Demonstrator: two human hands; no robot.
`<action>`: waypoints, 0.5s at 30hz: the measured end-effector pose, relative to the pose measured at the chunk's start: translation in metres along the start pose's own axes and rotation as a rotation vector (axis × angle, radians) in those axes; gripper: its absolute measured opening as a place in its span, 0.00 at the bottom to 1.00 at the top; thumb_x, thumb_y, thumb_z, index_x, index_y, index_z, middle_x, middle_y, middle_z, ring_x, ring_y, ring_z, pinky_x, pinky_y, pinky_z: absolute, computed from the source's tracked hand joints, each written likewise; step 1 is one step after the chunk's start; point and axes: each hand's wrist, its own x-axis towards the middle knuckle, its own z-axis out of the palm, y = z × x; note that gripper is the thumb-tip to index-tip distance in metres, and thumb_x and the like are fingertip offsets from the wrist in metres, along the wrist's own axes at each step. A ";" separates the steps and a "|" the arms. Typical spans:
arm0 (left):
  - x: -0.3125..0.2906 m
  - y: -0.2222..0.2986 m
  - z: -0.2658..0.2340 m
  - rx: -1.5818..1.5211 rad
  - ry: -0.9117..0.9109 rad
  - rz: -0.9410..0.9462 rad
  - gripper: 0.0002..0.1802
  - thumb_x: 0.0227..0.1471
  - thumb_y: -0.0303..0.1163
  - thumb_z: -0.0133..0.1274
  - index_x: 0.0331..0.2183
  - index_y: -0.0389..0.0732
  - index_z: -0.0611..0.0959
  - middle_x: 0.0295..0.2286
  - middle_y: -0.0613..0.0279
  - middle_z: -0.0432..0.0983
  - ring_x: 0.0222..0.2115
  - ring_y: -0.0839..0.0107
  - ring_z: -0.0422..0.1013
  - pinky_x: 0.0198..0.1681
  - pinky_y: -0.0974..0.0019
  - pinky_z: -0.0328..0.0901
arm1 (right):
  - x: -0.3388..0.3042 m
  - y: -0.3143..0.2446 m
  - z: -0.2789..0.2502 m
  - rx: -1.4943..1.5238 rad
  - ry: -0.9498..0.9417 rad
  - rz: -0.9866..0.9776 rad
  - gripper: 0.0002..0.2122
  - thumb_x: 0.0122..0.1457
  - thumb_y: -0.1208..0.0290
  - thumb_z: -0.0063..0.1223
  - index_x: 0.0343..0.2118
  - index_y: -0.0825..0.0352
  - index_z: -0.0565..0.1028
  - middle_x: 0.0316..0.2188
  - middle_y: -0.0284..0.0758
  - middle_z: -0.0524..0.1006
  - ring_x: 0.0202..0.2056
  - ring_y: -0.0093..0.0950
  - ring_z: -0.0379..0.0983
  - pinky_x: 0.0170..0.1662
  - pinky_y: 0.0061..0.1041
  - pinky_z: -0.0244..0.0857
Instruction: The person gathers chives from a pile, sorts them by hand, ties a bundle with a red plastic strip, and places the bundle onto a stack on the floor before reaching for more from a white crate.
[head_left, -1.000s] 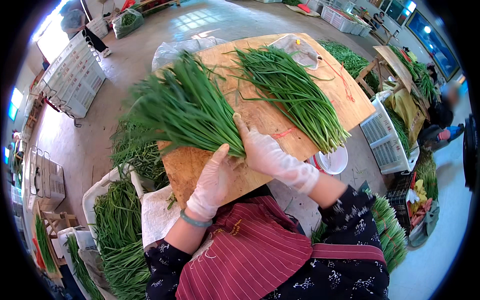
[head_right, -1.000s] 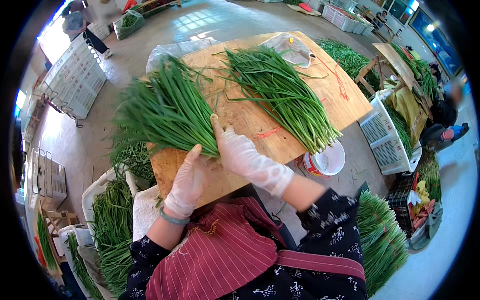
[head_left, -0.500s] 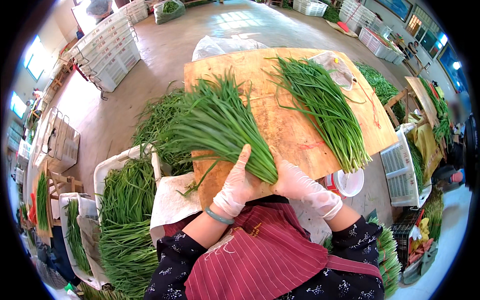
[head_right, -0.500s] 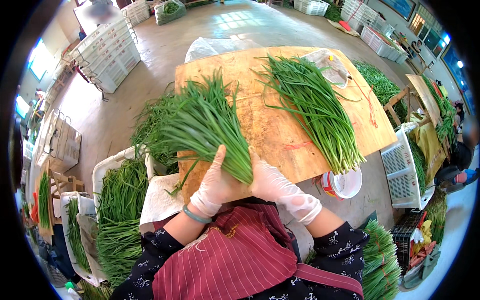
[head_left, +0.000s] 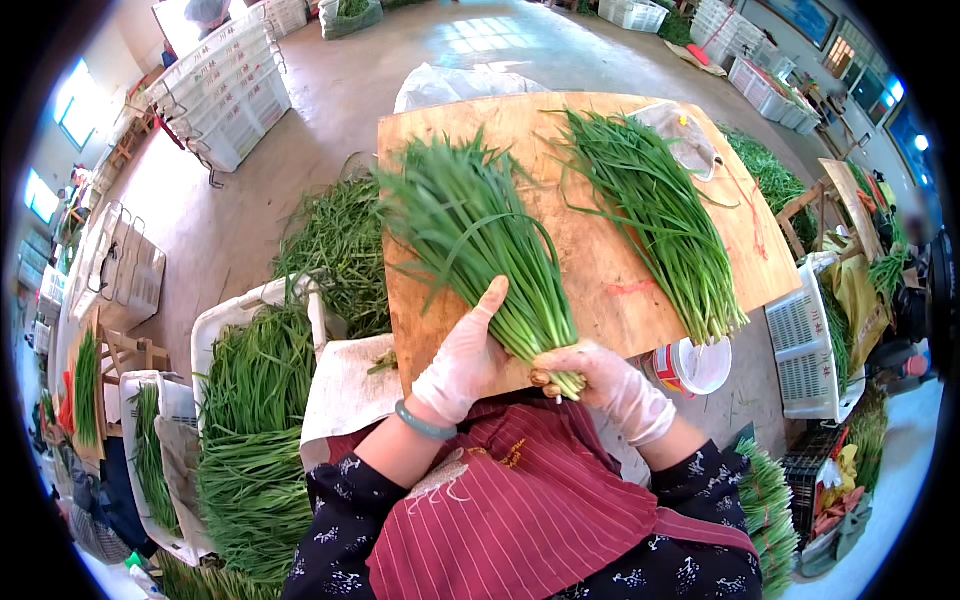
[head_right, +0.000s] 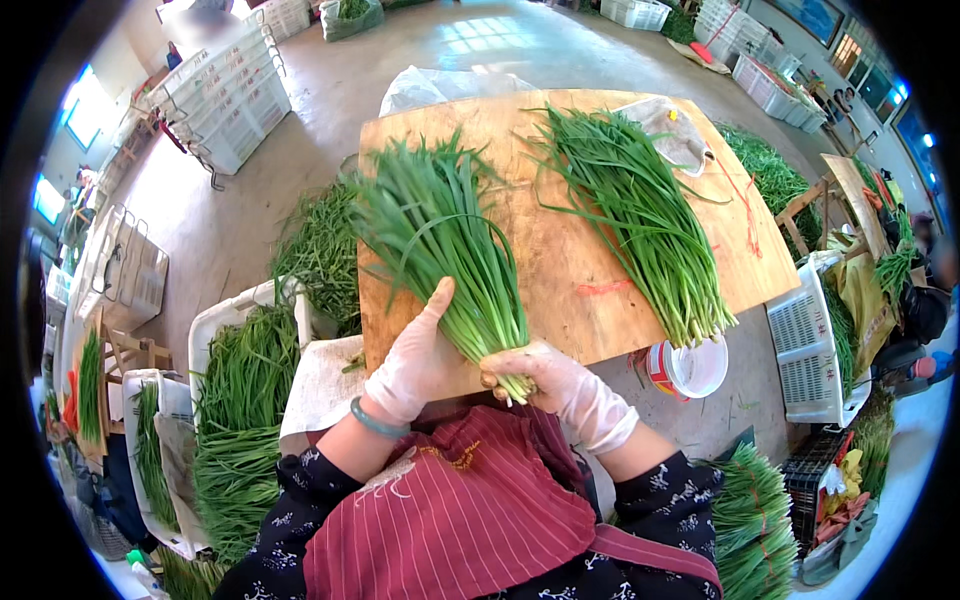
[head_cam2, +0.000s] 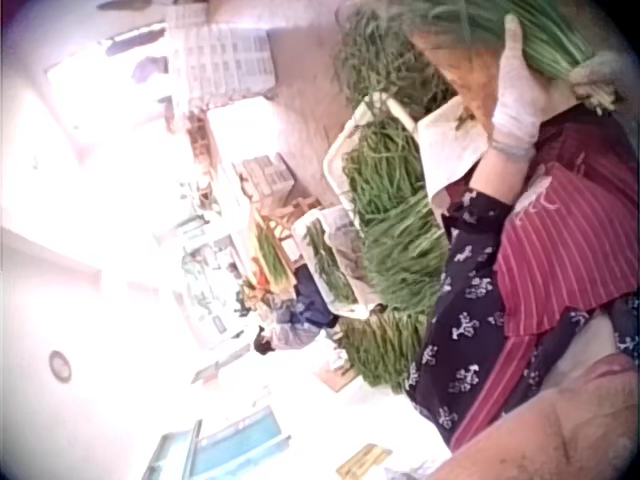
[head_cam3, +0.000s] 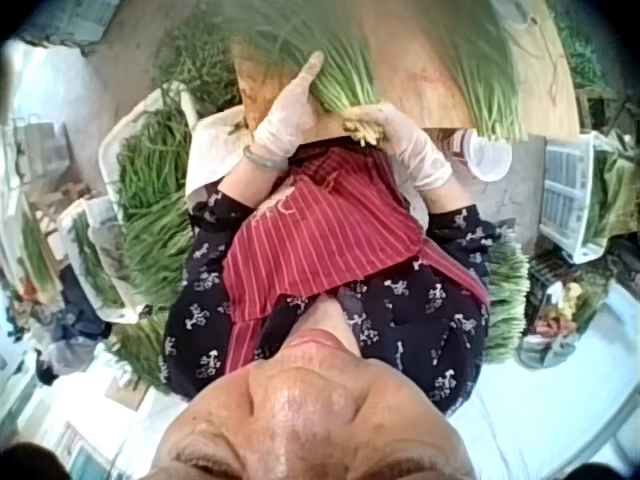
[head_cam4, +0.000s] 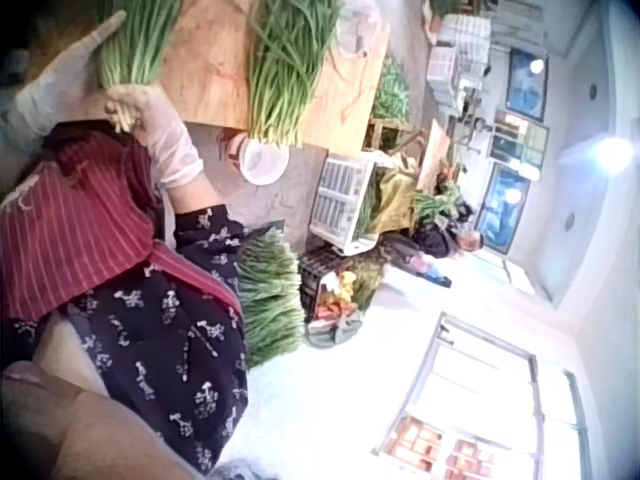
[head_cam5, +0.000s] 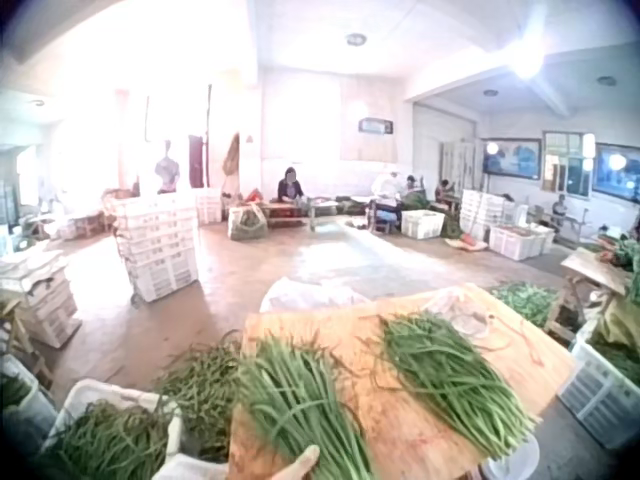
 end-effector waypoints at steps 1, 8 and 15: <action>0.000 0.001 0.004 -0.052 0.014 -0.076 0.31 0.52 0.53 0.43 0.52 0.44 0.64 0.49 0.60 0.63 0.49 0.60 0.59 0.53 0.49 0.52 | 0.009 0.011 -0.013 0.035 0.019 0.025 0.13 0.50 0.72 0.54 0.36 0.74 0.70 0.23 0.35 0.71 0.24 0.23 0.68 0.25 0.17 0.63; -0.011 0.004 -0.009 -0.013 -0.010 -0.054 0.30 0.50 0.53 0.46 0.49 0.43 0.67 0.47 0.58 0.66 0.47 0.58 0.62 0.47 0.47 0.58 | 0.012 0.012 -0.003 0.252 -0.146 0.004 0.19 0.52 0.71 0.51 0.46 0.76 0.65 0.37 0.39 0.71 0.27 0.19 0.64 0.27 0.16 0.62; -0.001 -0.002 -0.001 -0.218 0.098 -0.111 0.23 0.50 0.44 0.50 0.45 0.41 0.71 0.40 0.57 0.72 0.39 0.59 0.70 0.43 0.57 0.66 | 0.009 0.007 -0.018 -0.078 -0.022 0.148 0.19 0.51 0.64 0.55 0.41 0.73 0.70 0.30 0.38 0.75 0.30 0.29 0.73 0.35 0.25 0.68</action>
